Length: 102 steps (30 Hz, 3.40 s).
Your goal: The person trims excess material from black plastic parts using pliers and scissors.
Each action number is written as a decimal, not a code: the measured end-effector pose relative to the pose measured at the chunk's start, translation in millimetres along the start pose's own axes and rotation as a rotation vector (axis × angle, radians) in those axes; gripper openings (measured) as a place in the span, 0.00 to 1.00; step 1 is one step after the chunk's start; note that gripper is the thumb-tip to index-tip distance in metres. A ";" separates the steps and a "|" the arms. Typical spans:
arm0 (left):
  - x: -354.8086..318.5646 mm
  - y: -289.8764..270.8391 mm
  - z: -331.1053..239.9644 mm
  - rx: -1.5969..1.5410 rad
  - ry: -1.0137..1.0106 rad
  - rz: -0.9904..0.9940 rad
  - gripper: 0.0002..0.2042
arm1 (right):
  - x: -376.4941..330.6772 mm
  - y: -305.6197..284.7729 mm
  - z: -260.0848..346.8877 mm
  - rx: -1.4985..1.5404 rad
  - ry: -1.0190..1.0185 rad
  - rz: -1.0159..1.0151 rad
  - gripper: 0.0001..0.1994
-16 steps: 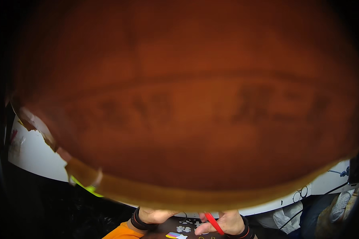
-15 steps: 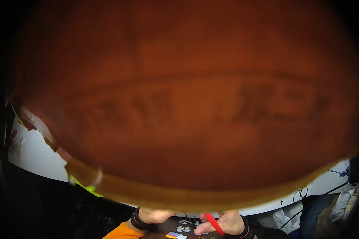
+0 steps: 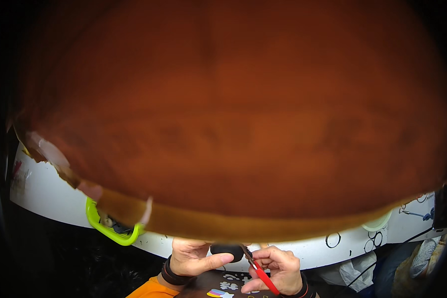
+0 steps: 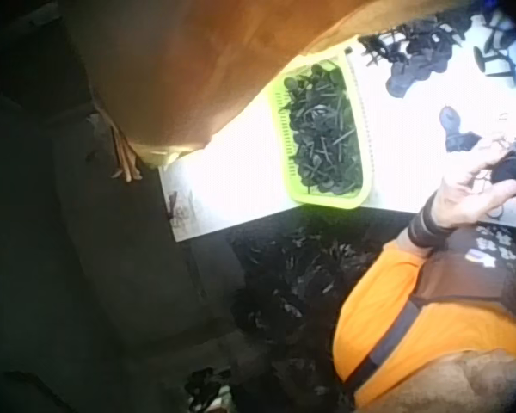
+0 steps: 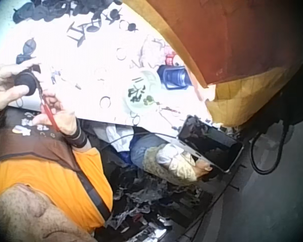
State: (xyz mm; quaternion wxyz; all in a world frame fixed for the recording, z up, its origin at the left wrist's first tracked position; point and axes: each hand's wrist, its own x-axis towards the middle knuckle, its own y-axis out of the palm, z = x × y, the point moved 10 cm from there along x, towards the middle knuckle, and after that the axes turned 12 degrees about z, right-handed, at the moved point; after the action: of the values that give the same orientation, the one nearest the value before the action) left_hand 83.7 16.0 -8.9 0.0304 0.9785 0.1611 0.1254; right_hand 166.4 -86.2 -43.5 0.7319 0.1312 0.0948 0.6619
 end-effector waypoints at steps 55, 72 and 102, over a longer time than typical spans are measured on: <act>2.3 0.9 -5.4 -0.071 0.014 -0.081 0.04 | -5.3 3.5 -1.0 -0.068 0.084 0.007 0.30; 1.7 13.3 11.5 -0.149 -0.044 0.058 0.05 | -3.2 2.4 -5.7 -0.040 0.052 0.027 0.32; -14.0 -3.3 2.4 -0.004 0.171 -0.324 0.15 | -1.6 17.6 -23.3 0.419 0.072 -0.018 0.30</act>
State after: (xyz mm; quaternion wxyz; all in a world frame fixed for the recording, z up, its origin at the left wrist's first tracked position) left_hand 70.5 14.5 -14.8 0.0383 0.9254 0.3185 0.2019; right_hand 142.3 -84.6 -60.1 0.6907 0.2559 0.2578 0.6253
